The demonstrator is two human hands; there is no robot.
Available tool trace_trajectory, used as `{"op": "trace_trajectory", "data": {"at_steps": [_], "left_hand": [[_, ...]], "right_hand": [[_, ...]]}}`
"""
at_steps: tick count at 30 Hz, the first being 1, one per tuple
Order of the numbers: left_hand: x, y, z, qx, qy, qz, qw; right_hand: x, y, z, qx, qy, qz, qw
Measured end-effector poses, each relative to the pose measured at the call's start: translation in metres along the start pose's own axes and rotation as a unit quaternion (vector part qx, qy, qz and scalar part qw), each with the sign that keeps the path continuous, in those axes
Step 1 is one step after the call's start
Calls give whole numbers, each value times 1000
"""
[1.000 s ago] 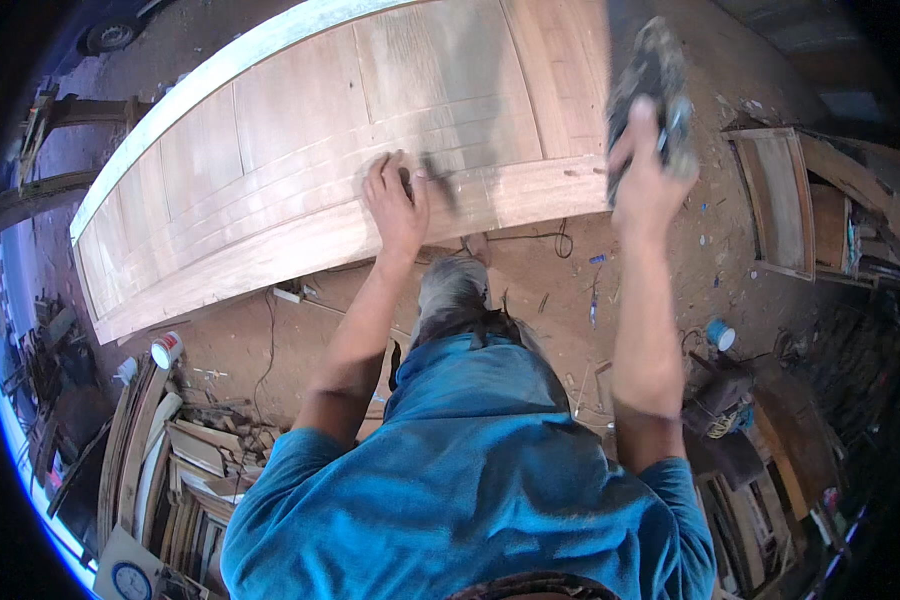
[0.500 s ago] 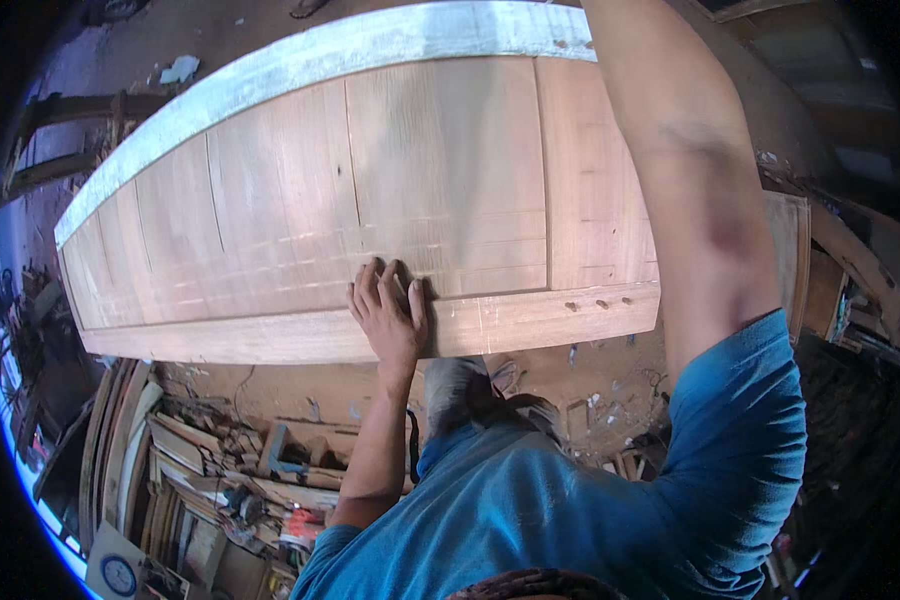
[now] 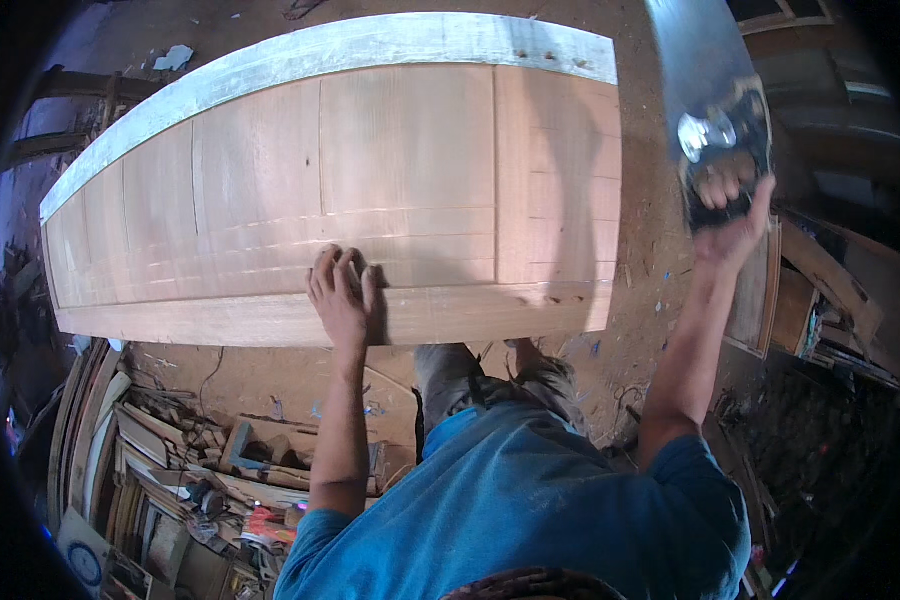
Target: The person uses a circular saw to cut a large wooden panel on a workbench, then measures the panel with a tape measure. They flip the panel over and use a hand saw to trim the edges.
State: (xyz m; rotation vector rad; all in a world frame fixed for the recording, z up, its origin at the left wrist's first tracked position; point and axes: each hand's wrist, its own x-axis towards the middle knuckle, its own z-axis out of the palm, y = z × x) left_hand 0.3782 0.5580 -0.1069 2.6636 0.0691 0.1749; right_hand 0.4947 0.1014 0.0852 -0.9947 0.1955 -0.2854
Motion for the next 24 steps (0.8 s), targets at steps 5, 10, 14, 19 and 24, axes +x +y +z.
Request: {"op": "trace_trajectory", "data": {"at_steps": [5, 10, 14, 19, 24], "left_hand": [[-8, 6, 7, 21, 34, 22, 999], [-37, 52, 30, 93, 154, -97, 979], [-84, 127, 79, 94, 176, -187, 962], [-110, 208, 125, 121, 157, -249, 948], [-114, 221, 135, 142, 187, -263, 936]], "right_hand": [[-54, -48, -114, -40, 164, 3, 986], [-55, -29, -211, 41, 172, 71, 982], [-48, -4, -273, 114, 93, 165, 975], [-43, 14, -295, 152, 52, 258, 953], [-47, 20, -305, 175, 83, 298, 935]]}}
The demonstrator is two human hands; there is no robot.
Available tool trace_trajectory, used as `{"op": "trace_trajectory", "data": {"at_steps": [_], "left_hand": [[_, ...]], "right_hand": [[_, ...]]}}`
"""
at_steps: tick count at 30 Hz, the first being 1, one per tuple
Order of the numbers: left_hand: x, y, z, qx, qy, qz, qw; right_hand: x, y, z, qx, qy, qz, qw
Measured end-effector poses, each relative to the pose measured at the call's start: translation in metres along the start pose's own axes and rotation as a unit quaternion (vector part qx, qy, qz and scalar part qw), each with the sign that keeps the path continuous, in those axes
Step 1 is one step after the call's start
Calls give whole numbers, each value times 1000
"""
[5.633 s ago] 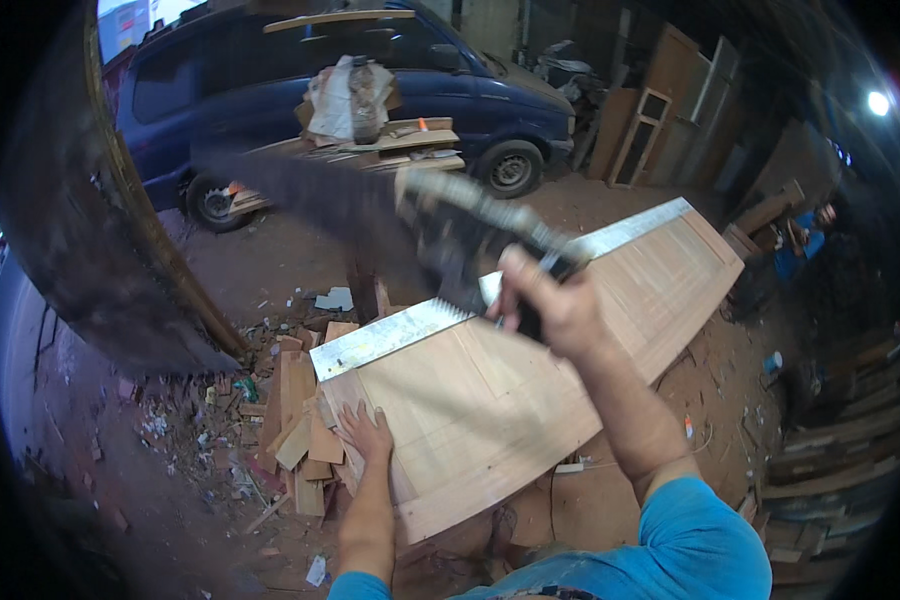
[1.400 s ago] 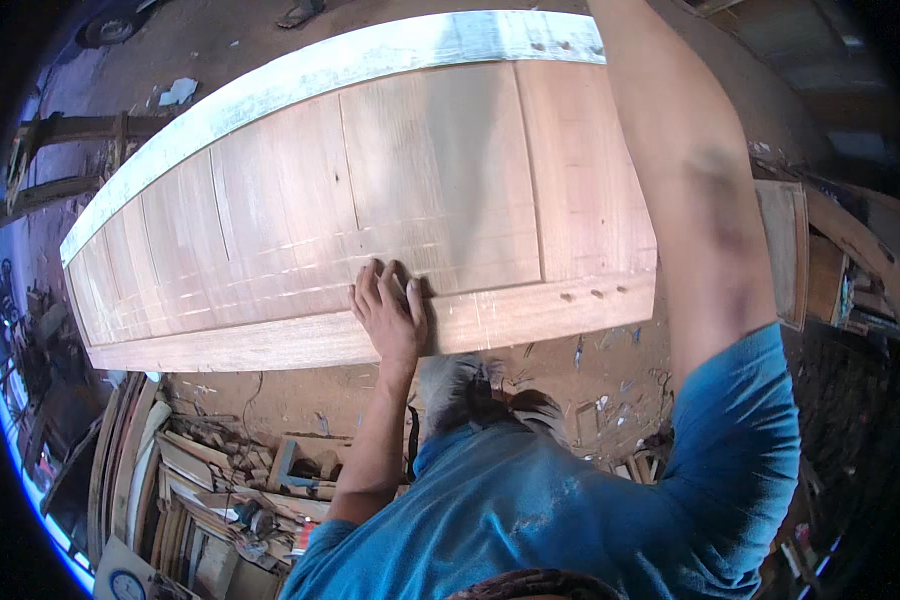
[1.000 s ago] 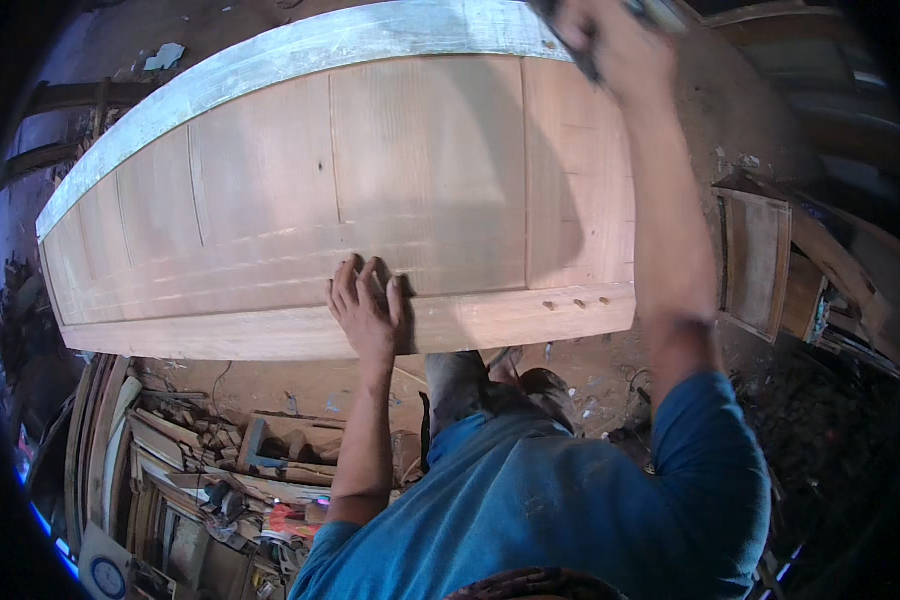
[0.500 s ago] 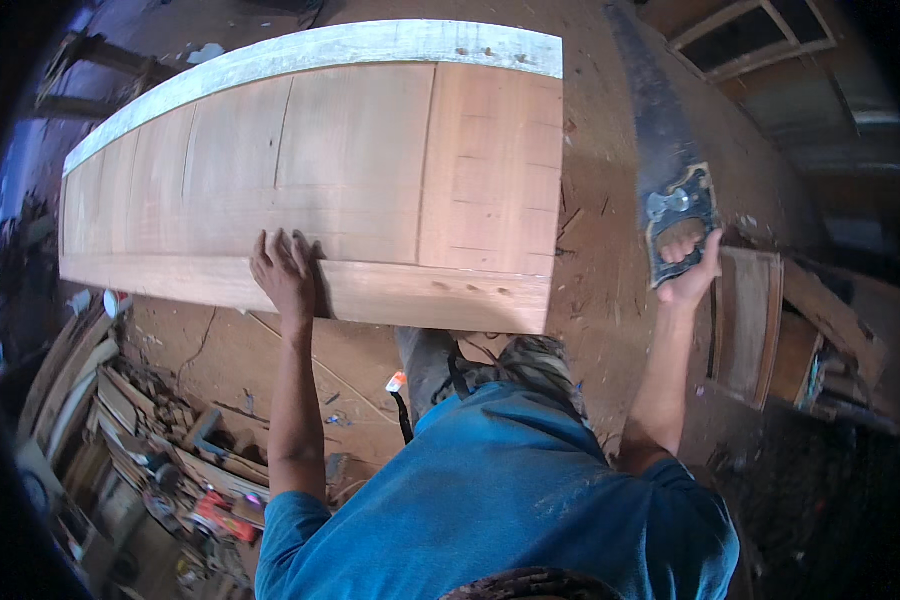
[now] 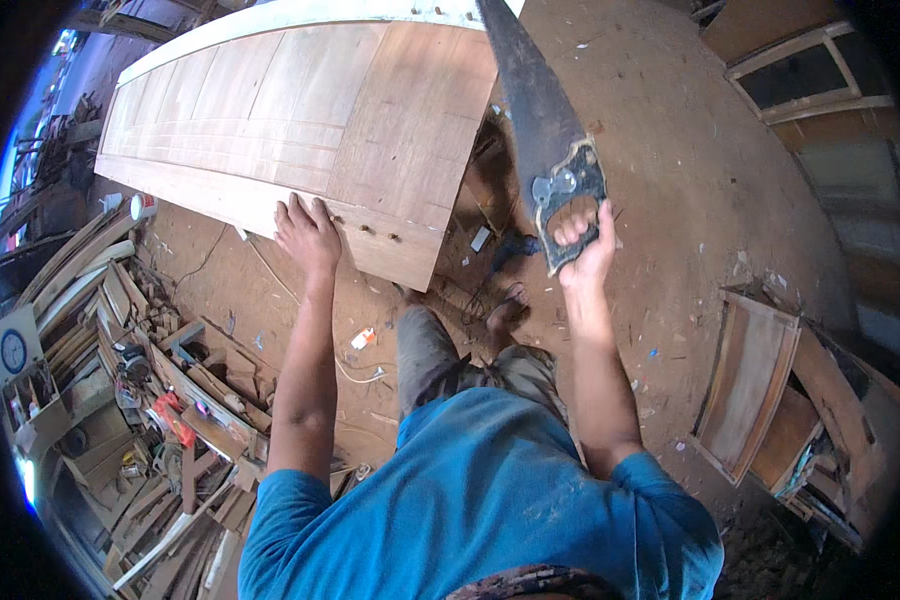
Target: The person uses a circular saw to cut a large wooden panel on a workbench, then measures the panel with a tape measure. They flip the panel over and use a hand saw to trim the edges.
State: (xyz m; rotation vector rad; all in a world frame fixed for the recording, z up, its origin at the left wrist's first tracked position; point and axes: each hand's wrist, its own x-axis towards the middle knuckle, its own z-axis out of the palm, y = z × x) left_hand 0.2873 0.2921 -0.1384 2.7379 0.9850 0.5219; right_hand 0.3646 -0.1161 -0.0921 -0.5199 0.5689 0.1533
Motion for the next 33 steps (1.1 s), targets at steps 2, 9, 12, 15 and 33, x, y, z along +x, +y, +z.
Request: {"op": "trace_trajectory", "data": {"at_steps": [2, 9, 12, 15, 33], "left_hand": [[1, 1, -1, 8, 1, -5, 1000], [0, 12, -5, 19, 9, 3, 1000], [1, 9, -3, 21, 8, -1, 1000], [-2, 1, 0, 25, 12, -2, 1000], [7, -5, 6, 36, -33, 11, 999]], "right_hand": [[-17, 1, -8, -10, 30, 2, 1000], [50, 1, 41, -72, 34, -25, 997], [46, 5, 29, -78, 66, 6, 995], [2, 10, 12, -61, 31, 15, 998], [68, 25, 59, -53, 37, -43, 997]]}}
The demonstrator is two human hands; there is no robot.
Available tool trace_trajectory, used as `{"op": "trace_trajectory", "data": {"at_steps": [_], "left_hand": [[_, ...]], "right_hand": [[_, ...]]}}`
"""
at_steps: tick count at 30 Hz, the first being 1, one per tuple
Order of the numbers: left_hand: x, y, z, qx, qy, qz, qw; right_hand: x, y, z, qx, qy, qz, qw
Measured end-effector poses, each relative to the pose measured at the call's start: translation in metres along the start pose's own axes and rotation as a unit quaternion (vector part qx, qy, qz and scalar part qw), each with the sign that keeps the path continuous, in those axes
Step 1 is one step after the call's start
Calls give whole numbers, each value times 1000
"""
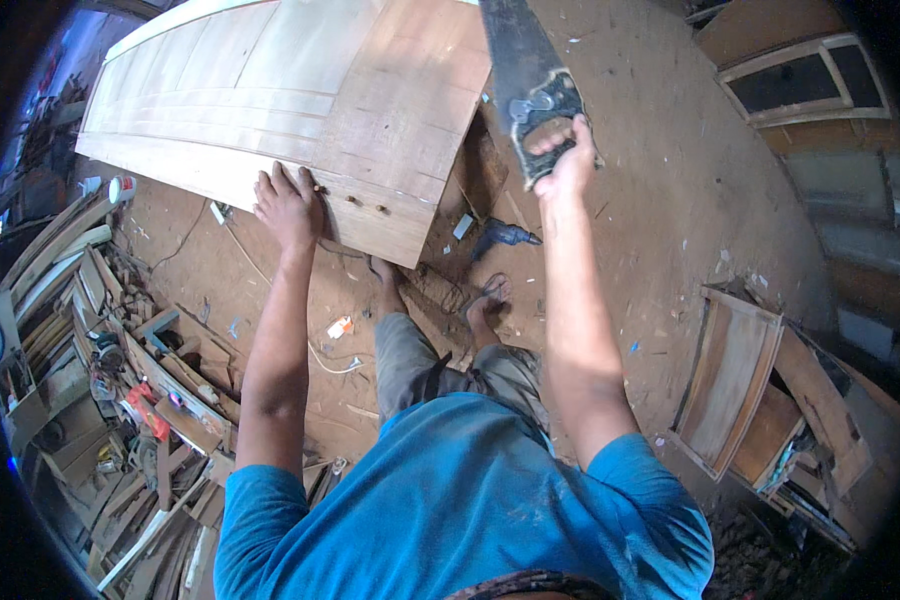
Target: The person uses a circular saw to cut a large wooden panel on a workbench, then measures the panel with a tape measure. They flip the panel over and use a hand saw to trim the edges.
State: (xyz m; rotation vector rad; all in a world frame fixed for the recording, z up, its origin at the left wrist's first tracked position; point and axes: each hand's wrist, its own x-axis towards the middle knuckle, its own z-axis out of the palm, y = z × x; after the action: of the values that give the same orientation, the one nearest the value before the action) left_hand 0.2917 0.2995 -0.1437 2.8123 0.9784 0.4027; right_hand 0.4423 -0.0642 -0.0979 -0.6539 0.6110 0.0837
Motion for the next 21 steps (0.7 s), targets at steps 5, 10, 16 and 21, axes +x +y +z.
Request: {"op": "trace_trajectory", "data": {"at_steps": [5, 10, 16, 21], "left_hand": [[15, -6, 0, -1, -32, -19, 999], [22, 7, -3, -32, -19, -1, 999], [21, 0, -3, -19, -27, -17, 999], [22, 8, -10, -13, -16, -21, 1000]], "right_hand": [[-57, -5, -49, -28, -67, 46, 996], [-17, 5, -4, -83, 38, -46, 995], [-20, -8, -46, -81, 1, 24, 996], [-64, -2, -53, -13, -65, 24, 998]]}}
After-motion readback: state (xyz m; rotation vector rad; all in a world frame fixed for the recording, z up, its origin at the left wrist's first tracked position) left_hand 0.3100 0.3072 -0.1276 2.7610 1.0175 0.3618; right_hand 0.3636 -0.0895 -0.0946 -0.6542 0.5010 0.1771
